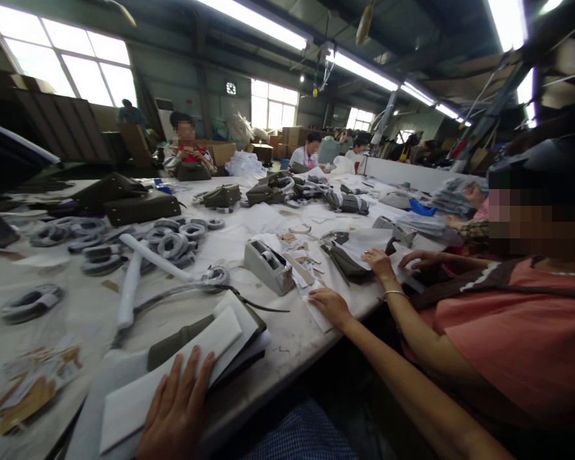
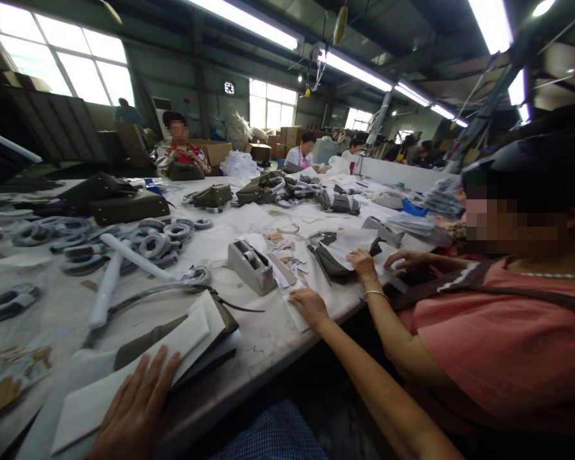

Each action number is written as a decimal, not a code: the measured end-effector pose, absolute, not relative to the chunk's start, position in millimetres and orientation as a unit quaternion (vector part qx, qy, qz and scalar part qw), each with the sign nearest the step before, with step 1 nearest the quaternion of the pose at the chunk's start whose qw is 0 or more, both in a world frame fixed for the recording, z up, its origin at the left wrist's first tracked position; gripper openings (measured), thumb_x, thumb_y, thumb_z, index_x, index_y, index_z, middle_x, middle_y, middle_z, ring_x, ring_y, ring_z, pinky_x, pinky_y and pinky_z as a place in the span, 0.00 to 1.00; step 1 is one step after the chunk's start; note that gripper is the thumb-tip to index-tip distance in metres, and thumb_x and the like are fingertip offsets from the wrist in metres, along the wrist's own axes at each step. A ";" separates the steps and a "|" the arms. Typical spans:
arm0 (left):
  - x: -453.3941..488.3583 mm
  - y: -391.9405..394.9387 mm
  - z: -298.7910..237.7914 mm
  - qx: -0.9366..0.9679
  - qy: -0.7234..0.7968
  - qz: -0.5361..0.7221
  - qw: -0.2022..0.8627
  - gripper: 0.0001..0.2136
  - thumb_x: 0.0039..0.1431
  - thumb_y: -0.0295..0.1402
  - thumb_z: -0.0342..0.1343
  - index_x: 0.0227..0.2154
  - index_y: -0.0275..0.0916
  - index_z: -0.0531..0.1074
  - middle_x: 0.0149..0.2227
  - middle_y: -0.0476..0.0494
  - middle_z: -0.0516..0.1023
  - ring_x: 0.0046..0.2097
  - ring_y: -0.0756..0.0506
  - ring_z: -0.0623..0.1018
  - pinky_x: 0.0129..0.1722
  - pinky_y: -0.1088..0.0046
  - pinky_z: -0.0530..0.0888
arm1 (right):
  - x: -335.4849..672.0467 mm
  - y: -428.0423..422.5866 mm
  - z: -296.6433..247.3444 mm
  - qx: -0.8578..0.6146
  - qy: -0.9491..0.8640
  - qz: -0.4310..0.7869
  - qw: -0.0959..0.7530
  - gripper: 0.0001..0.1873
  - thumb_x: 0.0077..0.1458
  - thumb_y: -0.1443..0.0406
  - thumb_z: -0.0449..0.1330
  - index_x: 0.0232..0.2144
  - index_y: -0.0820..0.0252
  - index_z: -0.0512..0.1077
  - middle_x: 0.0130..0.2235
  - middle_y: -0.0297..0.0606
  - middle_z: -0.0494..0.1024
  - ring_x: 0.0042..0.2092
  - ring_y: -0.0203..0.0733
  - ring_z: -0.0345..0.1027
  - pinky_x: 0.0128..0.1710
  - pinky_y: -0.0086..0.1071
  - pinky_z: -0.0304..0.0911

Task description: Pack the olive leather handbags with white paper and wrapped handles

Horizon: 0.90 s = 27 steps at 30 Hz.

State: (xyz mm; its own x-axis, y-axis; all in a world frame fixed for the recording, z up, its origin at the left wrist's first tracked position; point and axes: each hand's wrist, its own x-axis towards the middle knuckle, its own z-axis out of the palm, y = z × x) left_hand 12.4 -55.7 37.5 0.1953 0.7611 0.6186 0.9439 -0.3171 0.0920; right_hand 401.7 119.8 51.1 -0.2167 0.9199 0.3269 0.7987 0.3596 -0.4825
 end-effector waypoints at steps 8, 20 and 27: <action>12.4 -57.8 38.9 -0.756 -0.571 -0.274 0.164 0.31 0.66 0.22 0.43 0.69 0.47 0.47 0.69 0.40 0.57 0.69 0.36 0.56 0.68 0.52 0.53 | 407.6 124.0 61.8 -0.566 -0.775 0.132 0.247 0.09 0.57 0.65 0.62 0.40 0.53 0.80 0.46 0.38 0.82 0.50 0.45 0.74 0.53 0.37 0.65; 16.2 -57.2 41.6 -0.751 -0.569 -0.293 0.164 0.29 0.66 0.24 0.44 0.69 0.47 0.49 0.68 0.42 0.58 0.69 0.36 0.55 0.68 0.54 0.53 | 407.3 126.4 68.0 -0.585 -0.760 0.131 0.250 0.08 0.57 0.64 0.61 0.32 0.55 0.81 0.39 0.38 0.83 0.43 0.44 0.75 0.47 0.34 0.65; 17.9 -56.7 42.2 -0.749 -0.574 -0.282 0.172 0.30 0.66 0.23 0.44 0.69 0.46 0.48 0.68 0.41 0.58 0.69 0.36 0.56 0.67 0.53 0.54 | 389.3 103.6 89.7 -0.572 -0.756 0.136 0.287 0.10 0.60 0.63 0.56 0.37 0.56 0.78 0.45 0.41 0.81 0.50 0.48 0.73 0.53 0.41 0.63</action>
